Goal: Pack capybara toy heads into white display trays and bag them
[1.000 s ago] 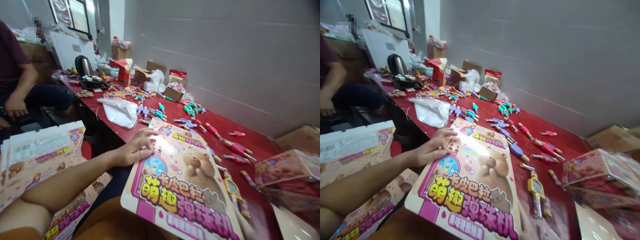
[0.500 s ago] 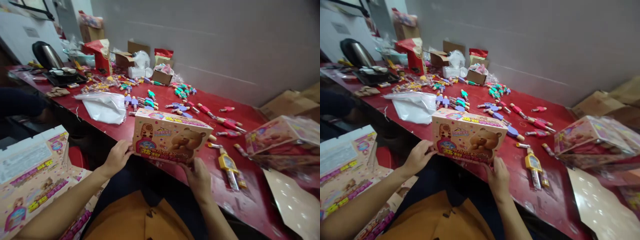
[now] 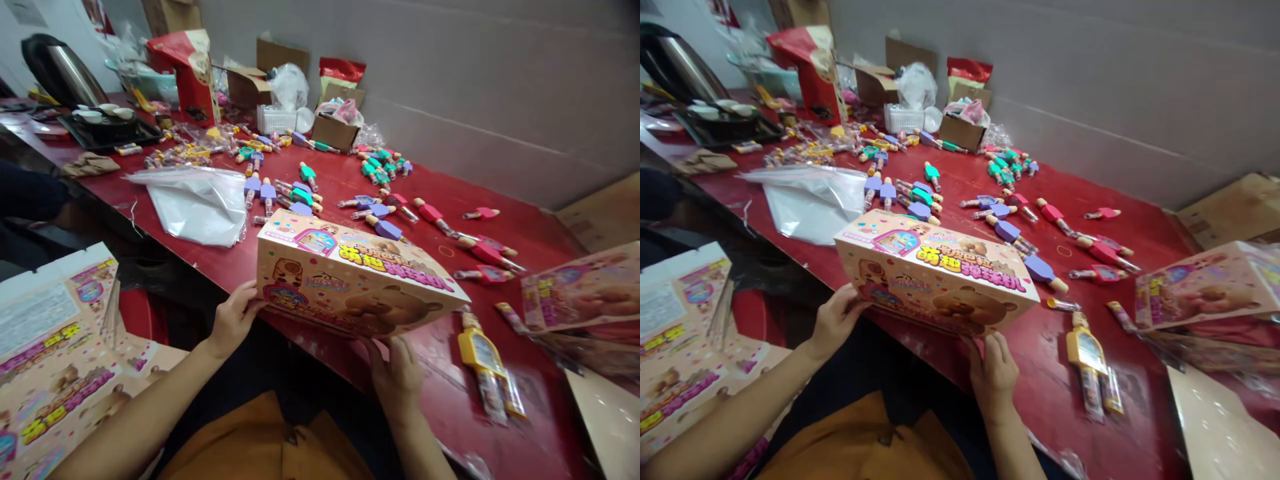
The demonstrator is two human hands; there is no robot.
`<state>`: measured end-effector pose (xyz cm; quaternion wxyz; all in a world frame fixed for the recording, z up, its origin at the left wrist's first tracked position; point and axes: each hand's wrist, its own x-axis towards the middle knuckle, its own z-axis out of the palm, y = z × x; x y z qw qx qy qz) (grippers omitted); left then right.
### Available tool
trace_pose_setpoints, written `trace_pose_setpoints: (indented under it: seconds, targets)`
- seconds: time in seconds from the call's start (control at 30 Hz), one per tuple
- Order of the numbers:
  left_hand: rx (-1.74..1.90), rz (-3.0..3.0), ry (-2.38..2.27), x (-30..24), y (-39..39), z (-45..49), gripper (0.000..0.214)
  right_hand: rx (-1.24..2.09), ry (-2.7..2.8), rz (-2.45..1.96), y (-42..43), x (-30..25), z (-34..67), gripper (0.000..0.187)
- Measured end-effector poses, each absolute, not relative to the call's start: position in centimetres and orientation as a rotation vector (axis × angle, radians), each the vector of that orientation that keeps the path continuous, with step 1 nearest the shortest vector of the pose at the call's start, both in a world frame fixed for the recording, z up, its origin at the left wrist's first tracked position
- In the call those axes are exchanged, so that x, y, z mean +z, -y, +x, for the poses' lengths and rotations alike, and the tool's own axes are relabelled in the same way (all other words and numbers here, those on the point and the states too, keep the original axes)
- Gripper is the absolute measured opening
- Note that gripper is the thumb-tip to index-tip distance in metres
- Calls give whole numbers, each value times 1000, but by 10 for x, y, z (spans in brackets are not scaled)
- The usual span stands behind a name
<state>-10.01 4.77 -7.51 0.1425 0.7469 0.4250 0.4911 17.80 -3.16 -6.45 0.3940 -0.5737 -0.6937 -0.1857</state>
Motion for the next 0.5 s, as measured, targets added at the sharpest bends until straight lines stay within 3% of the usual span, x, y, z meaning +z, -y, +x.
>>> trace_pose_setpoints:
  seconds: [0.13,0.27,0.5]
  targets:
    - [1317,2111,-1311,-74,-48,-104,7,-404,1698,-1454,31,-69,176,11]
    - [1146,1904,-1297,-73,-52,-115,14,-82,1730,-1486,31,-60,182,4]
    - [923,1730,-1217,-58,-67,-122,23,233,1684,-1468,25,-61,196,13]
